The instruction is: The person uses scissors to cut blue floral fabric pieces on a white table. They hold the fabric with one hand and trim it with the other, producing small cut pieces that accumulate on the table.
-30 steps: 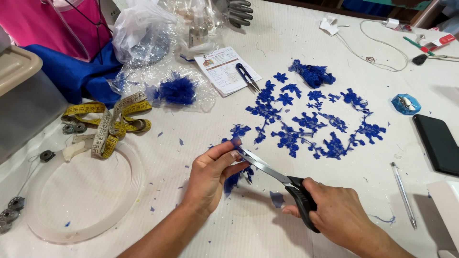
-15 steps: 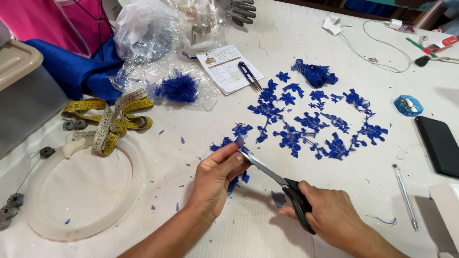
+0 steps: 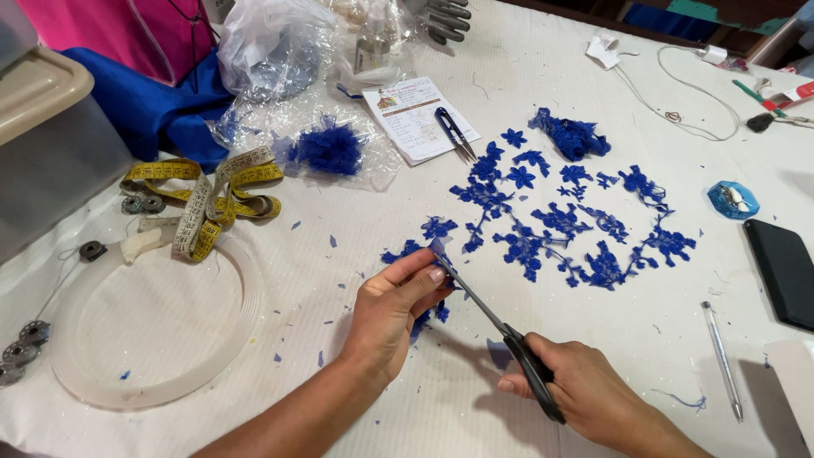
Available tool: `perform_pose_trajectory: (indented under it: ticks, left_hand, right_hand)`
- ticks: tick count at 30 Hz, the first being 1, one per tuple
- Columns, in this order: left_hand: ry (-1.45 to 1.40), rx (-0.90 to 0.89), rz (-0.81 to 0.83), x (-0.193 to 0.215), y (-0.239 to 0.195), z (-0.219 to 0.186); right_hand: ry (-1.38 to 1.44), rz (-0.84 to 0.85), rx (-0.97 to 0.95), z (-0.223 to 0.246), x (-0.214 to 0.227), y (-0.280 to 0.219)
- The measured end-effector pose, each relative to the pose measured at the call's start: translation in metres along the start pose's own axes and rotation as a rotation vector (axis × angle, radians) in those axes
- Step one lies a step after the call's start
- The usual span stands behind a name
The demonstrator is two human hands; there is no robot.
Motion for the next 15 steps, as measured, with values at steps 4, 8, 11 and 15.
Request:
perform_pose_trajectory:
  ticks: [4, 8, 11, 15]
  left_hand:
    - [-0.008, -0.006, 0.004, -0.001, 0.0, -0.001]
    - [-0.001, 0.013, -0.004, -0.001, -0.003, -0.001]
    - [-0.002, 0.009, 0.004, 0.0, 0.0, 0.001]
    - [0.01, 0.007, 0.017, -0.002, -0.001, 0.0]
  right_hand:
    - [0.048, -0.028, 0.045, -0.001, -0.002, 0.003]
    - [0.214, 0.021, 0.049, -0.001, -0.008, 0.003]
    - [0.378, 0.067, 0.033, 0.002, -0.01, 0.001]
    - [0.737, 0.156, -0.125, -0.004, -0.025, 0.002]
Point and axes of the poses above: each hand's wrist, its own y-axis towards the middle knuckle, its own x-axis out of the back of the hand, z = x × y, the point moved 9 cm from there along y, towards the middle knuckle, and after that the axes turned 10 degrees about -y, right-handed, at the moved point
